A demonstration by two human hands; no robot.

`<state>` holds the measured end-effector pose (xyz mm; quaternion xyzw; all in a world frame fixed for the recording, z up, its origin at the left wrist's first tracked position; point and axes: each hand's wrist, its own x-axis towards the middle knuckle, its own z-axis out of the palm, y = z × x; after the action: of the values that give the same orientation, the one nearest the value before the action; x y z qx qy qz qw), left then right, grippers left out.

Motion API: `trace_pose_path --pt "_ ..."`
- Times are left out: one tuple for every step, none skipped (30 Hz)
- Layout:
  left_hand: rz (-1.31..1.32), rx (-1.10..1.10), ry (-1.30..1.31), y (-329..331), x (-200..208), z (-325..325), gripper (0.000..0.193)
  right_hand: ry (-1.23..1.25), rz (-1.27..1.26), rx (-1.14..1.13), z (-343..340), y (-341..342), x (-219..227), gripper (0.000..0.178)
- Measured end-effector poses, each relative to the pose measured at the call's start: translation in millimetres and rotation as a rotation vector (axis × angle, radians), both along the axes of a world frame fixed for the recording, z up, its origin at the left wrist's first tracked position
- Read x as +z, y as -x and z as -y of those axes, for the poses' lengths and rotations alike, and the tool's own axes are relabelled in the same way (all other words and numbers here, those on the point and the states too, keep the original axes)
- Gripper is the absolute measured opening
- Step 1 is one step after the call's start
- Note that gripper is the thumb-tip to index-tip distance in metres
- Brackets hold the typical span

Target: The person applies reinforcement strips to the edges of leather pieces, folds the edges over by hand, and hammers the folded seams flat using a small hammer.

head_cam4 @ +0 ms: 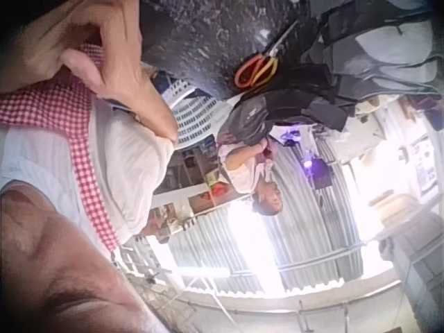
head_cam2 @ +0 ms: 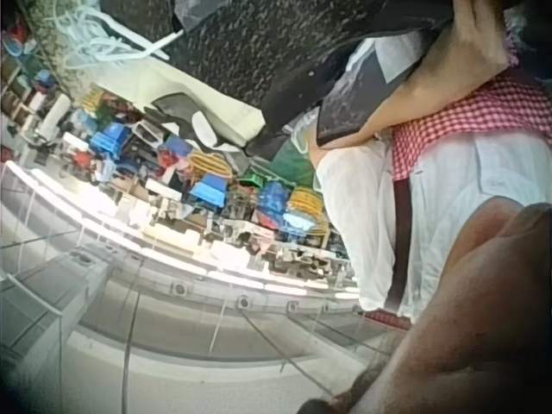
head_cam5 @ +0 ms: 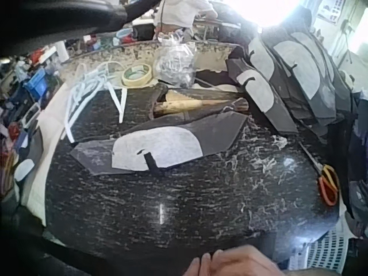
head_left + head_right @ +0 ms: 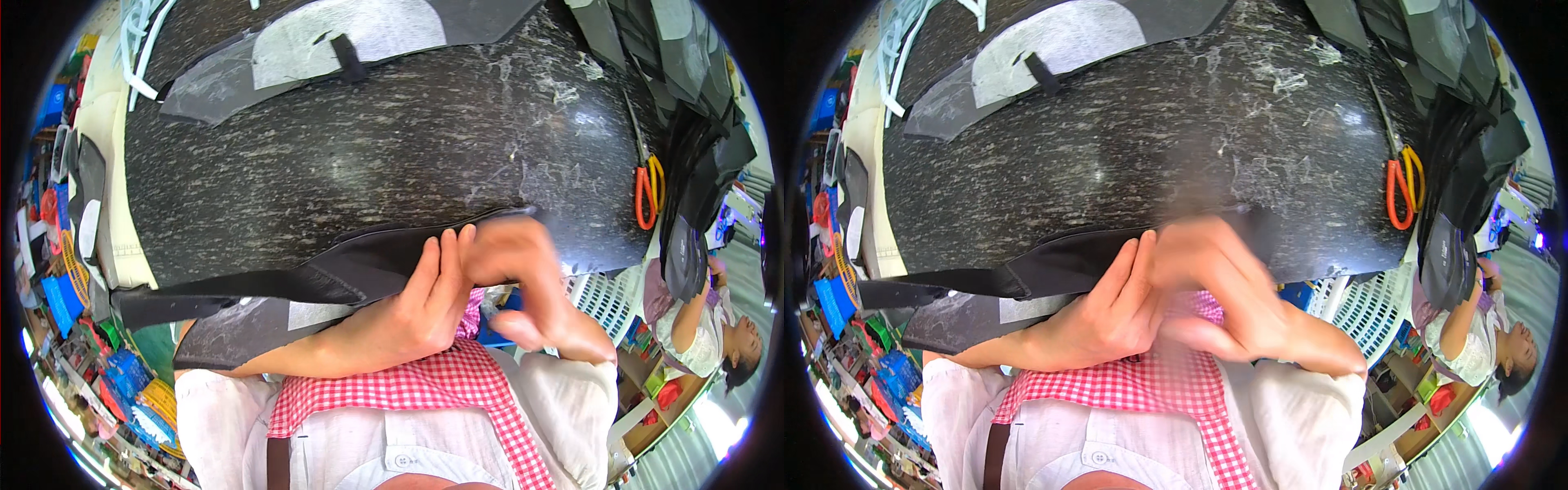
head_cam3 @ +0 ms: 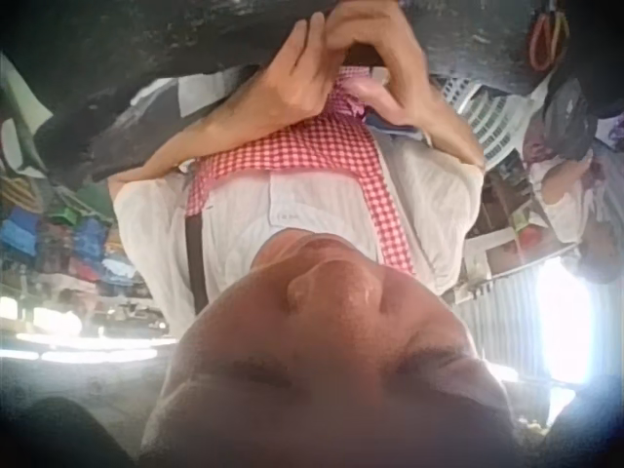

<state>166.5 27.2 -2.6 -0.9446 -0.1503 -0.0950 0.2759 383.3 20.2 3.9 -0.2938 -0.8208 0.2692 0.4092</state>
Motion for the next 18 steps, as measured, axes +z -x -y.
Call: trace_pose_path --pt "-0.002 -0.029 0.026 0.9 3.0 -1.4 0.043 0.119 0.019 -0.05 -6.3 7.1 -19.4 0.056" --pt "0.083 -0.062 0.223 7.1 8.0 -3.5 0.043 0.09 0.022 -0.049 -3.5 9.1 -20.3 0.061" --pt "0.139 -0.077 0.334 20.3 18.4 -3.7 0.041 0.061 0.025 -0.049 2.1 11.3 -20.3 0.065" --pt "0.164 0.041 0.251 29.7 34.5 -7.1 0.037 0.121 0.116 -0.077 6.3 11.9 -19.0 0.075" --pt "0.183 0.15 0.164 36.6 45.4 -12.0 0.034 0.017 0.181 -0.084 2.5 15.8 -12.8 0.071" --pt "0.245 0.159 0.141 40.0 45.3 -22.8 0.031 -0.007 0.237 -0.065 0.5 13.6 -11.3 0.065" --pt "0.304 0.181 0.113 44.5 45.9 -29.1 0.027 -0.037 0.289 -0.033 -2.2 13.8 -10.9 0.059" --pt "0.255 0.216 0.213 47.8 53.5 -27.9 0.03 -0.056 0.227 -0.028 -3.0 16.8 -11.5 0.048" --pt "0.248 0.23 0.211 50.7 55.5 -26.1 0.03 -0.057 0.218 -0.015 -4.2 18.7 -10.3 0.048" --pt "0.229 0.209 0.28 52.9 55.9 -24.7 0.031 -0.056 0.23 0.01 -4.5 19.0 -8.6 0.048" --pt "0.211 0.187 0.349 55.3 55.8 -23.7 0.031 -0.056 0.242 0.034 -4.6 19.1 -7.6 0.049" --pt "0.183 0.097 0.359 59.2 53.8 -28.8 0.031 -0.064 0.283 0.042 -4.5 19.3 -7.6 0.051" --pt "0.178 0.1 0.359 61.9 53.1 -29.0 0.031 -0.063 0.277 0.044 -2.4 22.1 -7.2 0.051" --pt "0.06 0.026 0.315 64.4 52.7 -28.3 0.031 -0.078 0.291 0.033 0.6 25.5 -6.5 0.052" --pt "-0.057 -0.048 0.269 66.9 51.5 -27.2 0.031 -0.093 0.306 0.022 2.8 29.0 -5.5 0.053" --pt "-0.055 -0.041 0.21 63.2 48.4 -26.0 0.023 -0.095 0.303 0.028 2.9 33.5 -4.9 0.053" --pt "-0.056 -0.034 0.209 64.8 50.7 -26.6 0.023 -0.174 0.388 0.017 2.4 39.0 -4.0 0.051" --pt "-0.052 0.014 0.32 67.1 54.9 -31.3 0.023 -0.255 0.472 0.005 1.7 42.4 -2.4 0.05"
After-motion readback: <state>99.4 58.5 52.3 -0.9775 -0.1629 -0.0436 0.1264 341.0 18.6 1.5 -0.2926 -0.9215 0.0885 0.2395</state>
